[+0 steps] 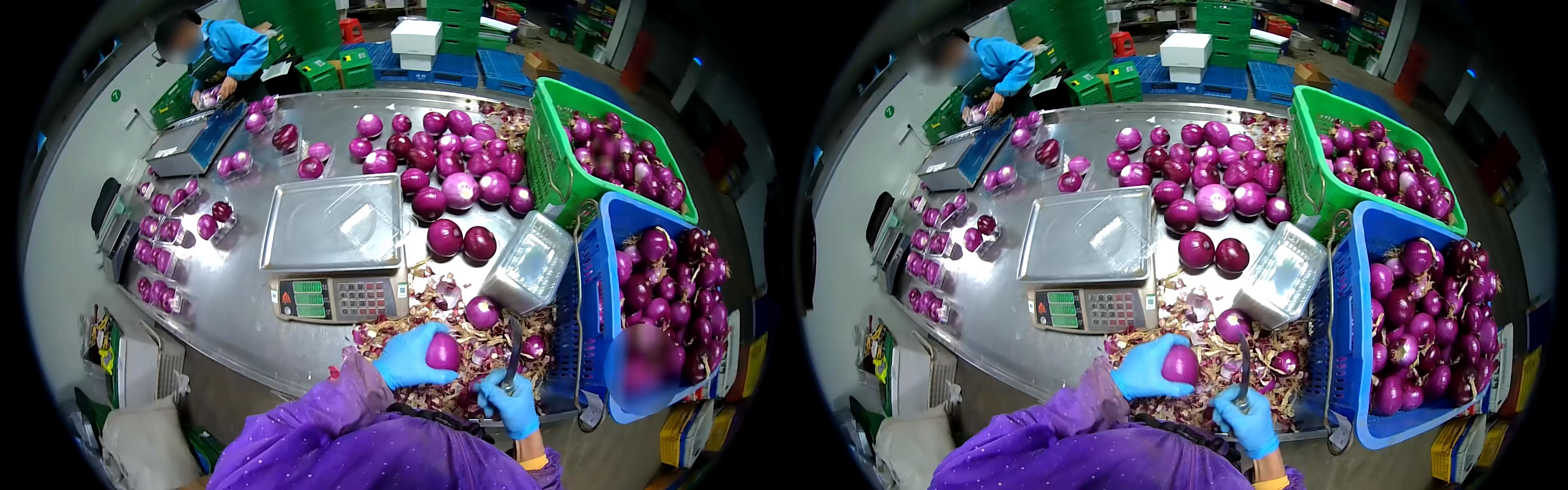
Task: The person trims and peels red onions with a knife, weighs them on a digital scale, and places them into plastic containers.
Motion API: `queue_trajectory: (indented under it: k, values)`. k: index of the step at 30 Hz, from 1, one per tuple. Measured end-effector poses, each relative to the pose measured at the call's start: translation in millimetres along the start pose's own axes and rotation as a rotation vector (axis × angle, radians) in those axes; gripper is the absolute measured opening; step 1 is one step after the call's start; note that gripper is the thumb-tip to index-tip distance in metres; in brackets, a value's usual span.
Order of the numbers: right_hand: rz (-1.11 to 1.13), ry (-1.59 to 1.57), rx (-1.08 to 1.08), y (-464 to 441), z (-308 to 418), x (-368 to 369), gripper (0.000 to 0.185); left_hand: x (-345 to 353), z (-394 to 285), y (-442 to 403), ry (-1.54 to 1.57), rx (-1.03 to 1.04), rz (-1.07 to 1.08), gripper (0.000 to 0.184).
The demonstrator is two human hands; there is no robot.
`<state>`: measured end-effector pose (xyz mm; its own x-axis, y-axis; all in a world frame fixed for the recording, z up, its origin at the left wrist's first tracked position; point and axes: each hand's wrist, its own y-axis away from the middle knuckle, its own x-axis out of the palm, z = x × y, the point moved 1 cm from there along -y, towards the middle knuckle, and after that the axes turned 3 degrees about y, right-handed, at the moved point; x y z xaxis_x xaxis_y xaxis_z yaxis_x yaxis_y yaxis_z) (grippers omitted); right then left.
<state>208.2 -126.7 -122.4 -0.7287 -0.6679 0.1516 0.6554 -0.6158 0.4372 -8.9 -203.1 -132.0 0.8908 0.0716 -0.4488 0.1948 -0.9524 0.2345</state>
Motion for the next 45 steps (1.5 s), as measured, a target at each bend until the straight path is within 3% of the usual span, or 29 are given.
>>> queue_trajectory:
  k: [1, 2, 3, 4, 5, 7, 8, 11, 15, 20, 21, 23, 25, 27, 29, 31, 32, 35, 38, 39, 41, 43, 45]
  values:
    - [-0.072, 0.056, 0.006, -5, -7, -6, 0.007, -6, 8, -1, 0.015, 0.024, -0.028, 0.077]
    - [-0.150, 0.074, 0.016, -13, -24, -14, 0.006, -12, 15, 1, 0.218, 0.035, 0.037, 0.081]
    - [-0.226, 0.099, 0.023, -22, -45, -26, 0.006, -22, 13, 2, 0.171, 0.102, -0.033, 0.081]
    - [-0.200, 0.192, 0.102, -27, -62, -41, 0.018, -35, 9, 0, 0.128, 0.169, -0.108, 0.081]
    - [-0.224, 0.251, 0.023, -28, -76, -45, 0.023, -50, 5, -3, 0.086, 0.236, -0.185, 0.081]
    - [-0.282, 0.359, -0.133, -24, -96, -49, 0.034, -91, 0, -12, 0.054, 0.173, -0.358, 0.079]
    - [-0.256, 0.338, -0.122, -20, -99, -48, 0.045, -111, 6, -21, 0.025, 0.208, -0.459, 0.079]
    - [-0.343, 0.440, -0.121, -14, -109, -38, 0.042, -167, 19, -51, -0.261, 0.262, -0.635, 0.079]
    - [-0.312, 0.417, -0.127, -11, -108, -26, 0.038, -208, 32, -94, -0.598, 0.215, -0.466, 0.076]
    - [-0.339, 0.541, -0.237, -13, -108, -20, 0.037, -222, 54, -131, -0.743, 0.054, -0.276, 0.075]
    - [-0.366, 0.511, -0.263, -13, -109, -19, 0.039, -234, 85, -140, -0.791, 0.135, -0.299, 0.074]
    - [-0.389, 0.494, -0.224, -9, -107, -19, 0.037, -237, 84, -144, -0.860, -0.042, -0.343, 0.079]
    - [-0.411, 0.473, -0.212, -7, -112, -20, 0.038, -256, 94, -152, -0.925, 0.123, -0.321, 0.081]
    - [-0.398, 0.449, -0.218, -9, -124, -24, 0.039, -272, 99, -183, -0.532, 0.299, -0.401, 0.082]
    - [-0.384, 0.441, -0.241, -11, -126, -27, 0.039, -210, -13, -186, -0.328, 0.577, -0.303, 0.071]
    - [-0.315, 0.448, -0.205, -7, -109, -29, 0.040, -136, -111, -185, -0.070, 0.569, -0.032, 0.068]
    - [-0.290, 0.455, -0.223, -11, -110, -29, 0.041, -95, -161, -177, -0.091, 0.581, 0.083, 0.067]
    - [-0.255, 0.350, -0.327, -13, -105, -34, 0.043, 6, -244, -190, -0.211, 0.829, 0.400, 0.059]
    - [-0.256, 0.275, -0.327, -23, -134, -43, 0.041, 111, -291, -209, -0.313, 0.933, 0.665, 0.063]
    - [-0.313, 0.349, -0.456, -22, -138, -48, 0.040, 144, -303, -213, -0.310, 0.997, 0.727, 0.062]
    - [-0.207, 0.309, -0.239, 5, -109, -64, 0.036, 209, -329, -211, -0.392, 1.109, 0.700, 0.069]
    - [-0.189, 0.400, -0.177, -1, -137, -72, 0.039, 265, -354, -201, -0.450, 1.259, 0.631, 0.076]
    - [-0.226, 0.447, -0.283, -1, -152, -81, 0.045, 312, -375, -192, -0.582, 1.388, 0.544, 0.084]
